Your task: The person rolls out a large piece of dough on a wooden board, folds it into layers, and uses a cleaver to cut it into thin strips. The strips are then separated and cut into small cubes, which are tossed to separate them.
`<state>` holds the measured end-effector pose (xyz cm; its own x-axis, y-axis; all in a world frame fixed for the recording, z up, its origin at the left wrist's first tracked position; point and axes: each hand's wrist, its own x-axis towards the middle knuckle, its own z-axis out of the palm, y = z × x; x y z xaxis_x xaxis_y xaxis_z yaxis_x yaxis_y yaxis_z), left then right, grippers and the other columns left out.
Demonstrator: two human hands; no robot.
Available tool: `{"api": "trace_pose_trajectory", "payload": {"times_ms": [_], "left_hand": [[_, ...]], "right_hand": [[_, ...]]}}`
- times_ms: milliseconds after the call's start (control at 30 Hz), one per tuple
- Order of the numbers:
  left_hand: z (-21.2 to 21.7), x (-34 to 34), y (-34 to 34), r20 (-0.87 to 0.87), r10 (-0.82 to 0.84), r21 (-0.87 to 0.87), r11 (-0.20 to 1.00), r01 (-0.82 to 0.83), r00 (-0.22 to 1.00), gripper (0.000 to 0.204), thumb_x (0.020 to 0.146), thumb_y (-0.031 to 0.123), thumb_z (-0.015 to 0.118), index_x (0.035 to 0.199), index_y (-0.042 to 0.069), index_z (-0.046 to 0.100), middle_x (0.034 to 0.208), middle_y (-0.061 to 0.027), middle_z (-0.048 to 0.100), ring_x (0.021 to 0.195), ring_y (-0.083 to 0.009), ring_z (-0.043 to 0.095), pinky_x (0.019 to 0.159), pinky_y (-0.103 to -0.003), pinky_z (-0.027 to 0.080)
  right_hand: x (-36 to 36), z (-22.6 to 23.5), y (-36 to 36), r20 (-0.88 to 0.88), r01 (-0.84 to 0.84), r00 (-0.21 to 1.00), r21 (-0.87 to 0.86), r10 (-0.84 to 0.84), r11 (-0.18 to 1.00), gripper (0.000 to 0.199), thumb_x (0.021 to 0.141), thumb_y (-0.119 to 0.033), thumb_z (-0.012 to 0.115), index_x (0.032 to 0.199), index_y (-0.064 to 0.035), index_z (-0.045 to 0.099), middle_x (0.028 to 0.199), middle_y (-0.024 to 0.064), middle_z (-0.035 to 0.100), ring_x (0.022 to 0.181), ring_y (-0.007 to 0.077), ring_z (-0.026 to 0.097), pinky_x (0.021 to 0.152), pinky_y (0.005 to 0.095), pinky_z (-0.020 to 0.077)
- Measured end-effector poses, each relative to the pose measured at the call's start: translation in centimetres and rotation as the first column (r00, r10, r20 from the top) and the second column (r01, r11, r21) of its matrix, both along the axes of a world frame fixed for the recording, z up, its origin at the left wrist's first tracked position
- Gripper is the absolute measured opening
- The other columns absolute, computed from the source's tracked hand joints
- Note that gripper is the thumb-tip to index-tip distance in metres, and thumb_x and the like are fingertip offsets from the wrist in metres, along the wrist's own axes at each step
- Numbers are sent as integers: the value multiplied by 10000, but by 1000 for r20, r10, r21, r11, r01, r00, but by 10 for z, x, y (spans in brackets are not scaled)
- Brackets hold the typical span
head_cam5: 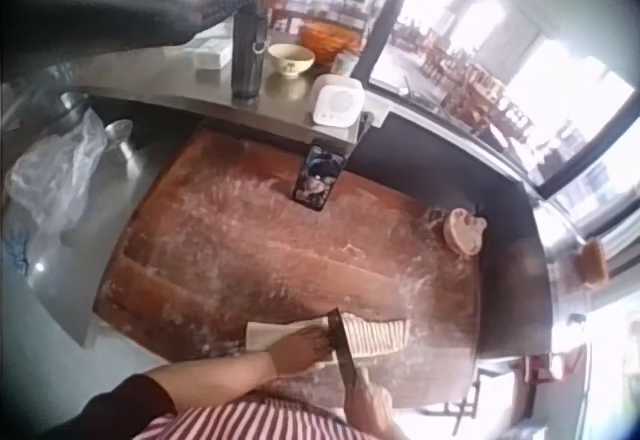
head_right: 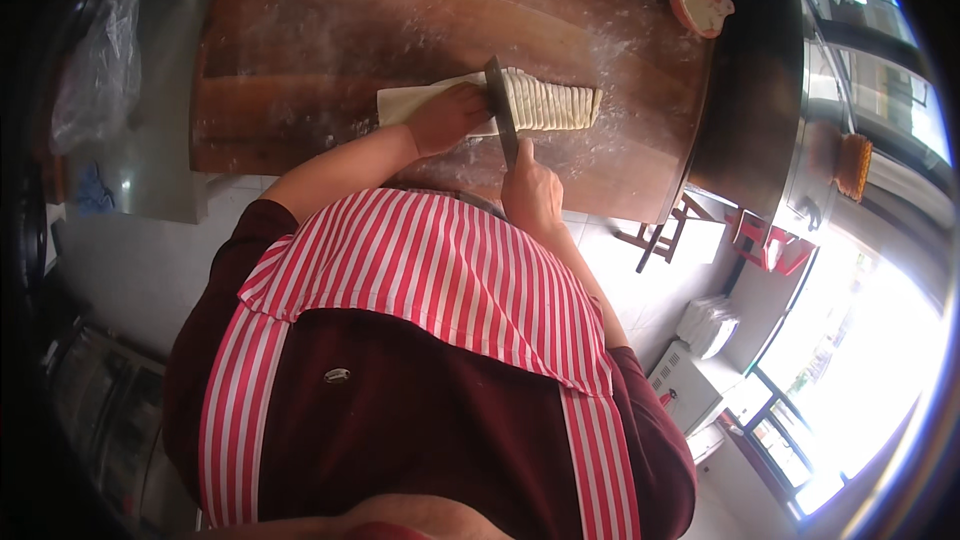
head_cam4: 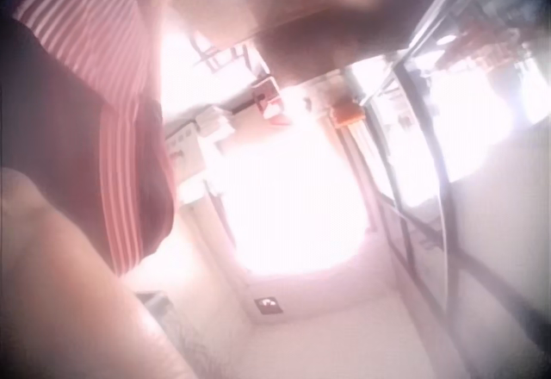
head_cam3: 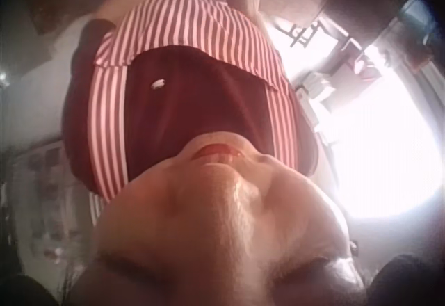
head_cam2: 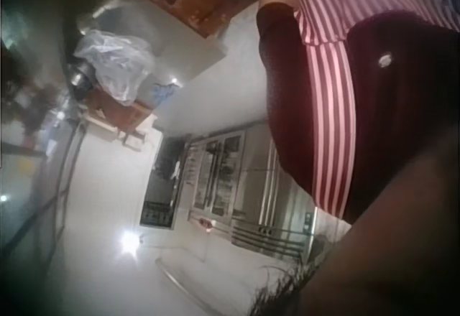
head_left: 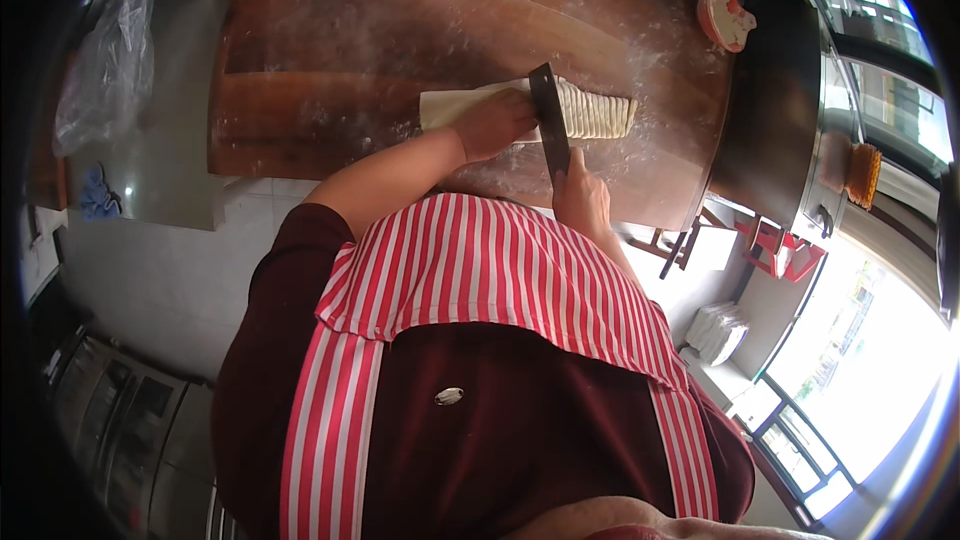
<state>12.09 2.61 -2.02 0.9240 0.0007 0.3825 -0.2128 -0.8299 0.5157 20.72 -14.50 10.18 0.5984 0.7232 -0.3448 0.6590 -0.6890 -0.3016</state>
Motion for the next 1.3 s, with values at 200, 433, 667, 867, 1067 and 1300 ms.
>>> {"api": "trace_pose_trajectory", "payload": {"times_ms": [200,433,667,867,1067,1300], "left_hand": [[7,-2,1,-164,-25,-202,979,-8,986,300,885,113,538,1161,51,640,1218,-107,605,1188,-293,531,1052,-406,416],[-4,-9,6,-72,0,-244,970,-18,997,298,934,146,527,1189,27,625,1236,-126,601,1195,-313,529,1044,-390,413],[19,-14,10,-275,-45,-457,885,-89,960,312,948,193,537,1198,27,622,1244,-136,601,1196,-325,530,1041,-403,404],[-5,-17,12,-61,10,-271,962,-26,998,299,955,187,529,1197,45,633,1241,-152,603,1185,-324,541,1043,-404,402],[18,-19,15,-279,-21,-517,846,-131,960,289,948,175,537,1183,40,637,1218,-151,608,1178,-320,539,1039,-405,408],[-5,-31,18,-10,43,-51,998,-44,999,321,802,48,571,1112,31,652,1162,-114,623,1157,-309,547,1034,-422,439]], "right_hand": [[20,-31,38,29,25,999,63,-26,998,277,886,-101,537,1134,-44,426,747,290,648,745,496,636,671,586,477],[-16,-4,0,-33,43,998,-89,-46,995,287,880,-98,530,1144,-49,428,761,276,661,758,479,648,688,577,483],[21,-32,55,19,10,1000,180,-13,984,319,874,-96,534,1173,-52,432,733,280,646,741,484,639,660,581,473],[-26,-4,0,-56,36,998,-52,-39,998,298,882,-120,540,1149,-46,431,754,296,648,766,493,641,679,568,482],[6,-38,54,-11,18,1000,181,-16,983,252,900,-125,536,1122,-43,449,738,298,639,734,504,623,664,580,472],[-23,10,2,-81,16,997,42,-12,999,230,908,-123,542,1111,-55,457,736,271,648,734,492,628,665,576,469]]}}
